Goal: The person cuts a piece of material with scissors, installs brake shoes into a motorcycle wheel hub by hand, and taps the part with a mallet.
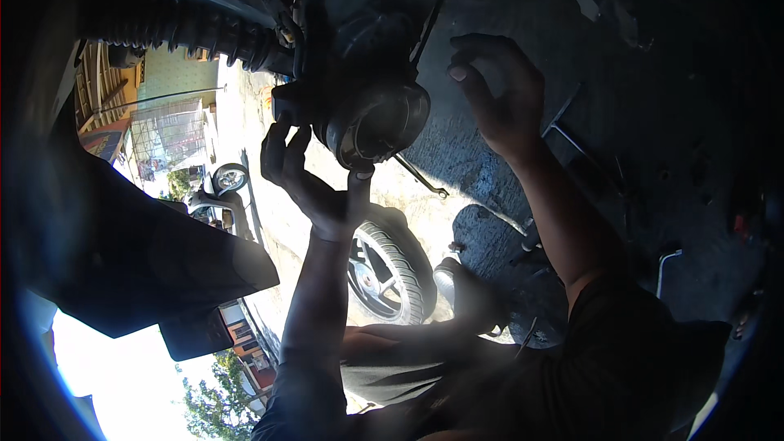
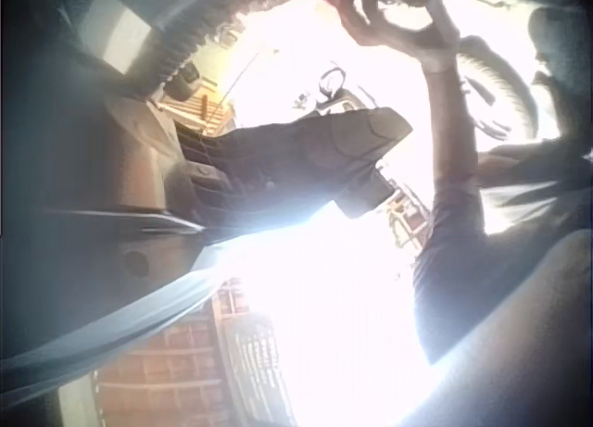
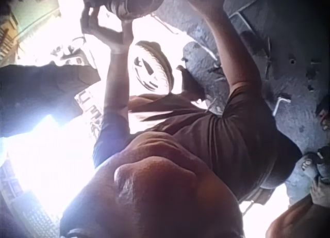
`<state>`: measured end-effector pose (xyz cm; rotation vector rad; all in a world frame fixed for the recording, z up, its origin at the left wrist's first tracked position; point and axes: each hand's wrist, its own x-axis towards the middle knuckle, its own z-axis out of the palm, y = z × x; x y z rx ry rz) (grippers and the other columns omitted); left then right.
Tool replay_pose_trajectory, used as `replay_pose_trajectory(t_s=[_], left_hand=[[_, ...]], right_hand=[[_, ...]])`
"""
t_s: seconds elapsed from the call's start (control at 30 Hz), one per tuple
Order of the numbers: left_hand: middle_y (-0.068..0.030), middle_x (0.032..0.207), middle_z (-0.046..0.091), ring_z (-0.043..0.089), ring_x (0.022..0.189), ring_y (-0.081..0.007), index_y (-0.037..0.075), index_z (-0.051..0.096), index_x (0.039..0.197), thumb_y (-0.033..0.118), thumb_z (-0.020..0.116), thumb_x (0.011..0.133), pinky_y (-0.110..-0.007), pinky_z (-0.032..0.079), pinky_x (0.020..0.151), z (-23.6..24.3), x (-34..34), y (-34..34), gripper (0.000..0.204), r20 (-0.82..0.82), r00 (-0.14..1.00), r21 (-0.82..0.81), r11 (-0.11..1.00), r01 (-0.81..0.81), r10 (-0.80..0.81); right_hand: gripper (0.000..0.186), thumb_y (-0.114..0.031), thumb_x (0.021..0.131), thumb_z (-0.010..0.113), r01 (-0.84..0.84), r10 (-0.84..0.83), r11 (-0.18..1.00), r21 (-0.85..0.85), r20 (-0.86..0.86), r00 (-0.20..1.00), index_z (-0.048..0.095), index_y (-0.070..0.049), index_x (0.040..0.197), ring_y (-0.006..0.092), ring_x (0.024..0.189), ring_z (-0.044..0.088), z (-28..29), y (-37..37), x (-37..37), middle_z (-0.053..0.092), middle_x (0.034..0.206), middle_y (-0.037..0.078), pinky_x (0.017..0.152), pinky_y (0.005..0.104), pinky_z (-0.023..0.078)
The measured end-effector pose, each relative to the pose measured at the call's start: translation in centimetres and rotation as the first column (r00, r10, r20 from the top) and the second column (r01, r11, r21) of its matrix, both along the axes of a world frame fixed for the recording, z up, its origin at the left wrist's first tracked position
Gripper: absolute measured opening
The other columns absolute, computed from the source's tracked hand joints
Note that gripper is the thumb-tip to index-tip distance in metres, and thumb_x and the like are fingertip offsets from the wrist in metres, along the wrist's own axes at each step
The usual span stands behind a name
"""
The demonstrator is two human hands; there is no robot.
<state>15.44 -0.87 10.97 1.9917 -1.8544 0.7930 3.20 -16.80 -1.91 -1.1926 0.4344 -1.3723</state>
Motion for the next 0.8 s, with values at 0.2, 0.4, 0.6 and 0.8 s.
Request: replay_pose_trajectory(t_s=[0.2, 0.4, 0.6, 0.8], left_hand=[[-0.0246, 0.136, 0.028, 0.026, 0.126, -0.0382, -0.005, 0.032, 0.134, 0.045, 0.042, 0.095, -0.047, 0.023, 0.102, -2.3, 1.5, -2.9, 0.064, 0.018, 0.971, -0.218, 0.948, -0.231, 0.24], [-0.0254, 0.135, 0.029, 0.029, 0.124, -0.0346, -0.009, 0.027, 0.135, 0.033, 0.044, 0.096, -0.045, 0.021, 0.103, -0.4, 0.8, -1.6, 0.059, -0.295, 0.939, -0.447, 0.894, 0.026, -0.175], [-0.0157, 0.137, 0.043, 0.029, 0.129, -0.0408, 0.007, 0.041, 0.136, 0.04, 0.056, 0.09, -0.049, 0.019, 0.107, -4.2, 3.9, 0.5, 0.059, -0.108, 0.982, -0.03, 0.988, 0.154, -0.157], [-0.0156, 0.131, 0.05, 0.039, 0.128, -0.0354, 0.006, 0.048, 0.131, 0.031, 0.05, 0.094, -0.048, 0.017, 0.11, -3.7, 3.1, -0.3, 0.045, 0.046, 0.969, -0.095, 0.965, 0.245, -0.242]], right_hand=[[0.051, -0.012, 0.063, 0.082, 0.089, -0.088, 0.948, -0.306, 0.018, 0.996, 0.061, -0.004, 0.109, 0.0189, 0.094, 0.062, 1.3, 2.1, 6.5, 0.063, 0.102, 0.008, 0.08, 0.0313, 0.048], [0.041, -0.024, 0.074, 0.078, -0.084, 0.078, 0.996, -0.019, -0.199, 0.977, 0.062, -0.006, 0.108, 0.022, 0.093, 0.063, -3.5, -1.8, 1.4, 0.065, 0.099, 0.01, 0.082, 0.0325, 0.049], [0.044, -0.028, 0.08, 0.071, -0.521, -0.172, 0.846, -0.114, -0.983, -0.063, 0.058, -0.006, 0.117, 0.0329, 0.096, 0.063, -9.5, -4.5, -6.2, 0.065, 0.101, 0.016, 0.084, 0.0419, 0.05], [0.048, -0.036, 0.081, 0.067, -0.898, 0.027, 0.412, 0.156, -0.987, -0.16, 0.057, -0.012, 0.122, 0.0363, 0.084, 0.065, -8.4, 5.5, -12.4, 0.067, 0.085, 0.016, 0.078, 0.0485, 0.052]])
